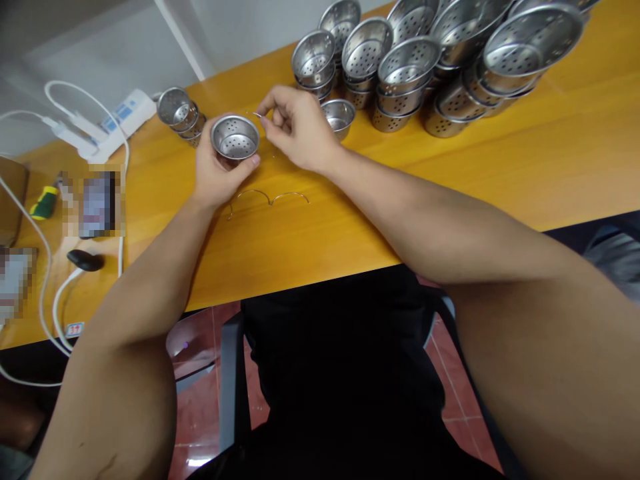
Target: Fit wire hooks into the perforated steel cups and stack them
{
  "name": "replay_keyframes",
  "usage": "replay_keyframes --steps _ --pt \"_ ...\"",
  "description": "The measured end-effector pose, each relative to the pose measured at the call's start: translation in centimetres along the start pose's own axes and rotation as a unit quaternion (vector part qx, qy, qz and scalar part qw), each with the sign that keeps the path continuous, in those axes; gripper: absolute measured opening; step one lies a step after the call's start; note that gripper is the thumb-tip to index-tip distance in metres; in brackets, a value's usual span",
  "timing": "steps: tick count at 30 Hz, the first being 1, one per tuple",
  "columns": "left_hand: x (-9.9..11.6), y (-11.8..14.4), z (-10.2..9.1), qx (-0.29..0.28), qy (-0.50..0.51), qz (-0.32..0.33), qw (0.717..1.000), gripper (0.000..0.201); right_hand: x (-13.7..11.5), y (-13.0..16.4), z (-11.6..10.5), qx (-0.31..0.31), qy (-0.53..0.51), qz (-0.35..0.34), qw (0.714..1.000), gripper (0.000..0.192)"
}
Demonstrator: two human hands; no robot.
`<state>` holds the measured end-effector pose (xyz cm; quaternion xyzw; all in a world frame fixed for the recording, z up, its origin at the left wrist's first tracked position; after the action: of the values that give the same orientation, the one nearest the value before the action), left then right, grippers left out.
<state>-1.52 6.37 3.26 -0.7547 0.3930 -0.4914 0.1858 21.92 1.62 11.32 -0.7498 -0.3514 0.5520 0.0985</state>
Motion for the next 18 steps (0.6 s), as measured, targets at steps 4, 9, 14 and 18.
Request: replay_keyframes --steps 4,9,14,18 --pt "0.9 -0.1 -0.6 -0.007 -0.026 -0.027 0.999 0.106 0.3 0.0 -0.1 0.002 0.005 0.010 1.000 0.039" --pt "1.0 -0.2 -0.7 0.000 -0.009 -0.060 0.998 0.104 0.2 0.2 -0.1 0.009 0.008 0.016 1.000 0.032" --pt "0.1 -0.2 -0.7 0.009 0.000 -0.056 0.998 0.119 -0.3 0.5 0.0 0.012 0.013 0.020 1.000 0.021" --pt "-0.5 0.0 -0.1 -0.001 0.013 -0.017 1.000 0.123 -0.3 0.4 -0.1 0.016 0.016 0.030 0.999 0.025"
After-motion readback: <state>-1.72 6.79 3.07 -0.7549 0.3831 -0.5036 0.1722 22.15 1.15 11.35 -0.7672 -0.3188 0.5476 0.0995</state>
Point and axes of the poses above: each hand's wrist, its own y-axis away from the middle knuckle, its own z-axis out of the palm, x = y × z, the point moved 7 cm from there along -y, towards the middle knuckle, and after that the axes turned 10 degrees about -x, right-handed, at the moved point
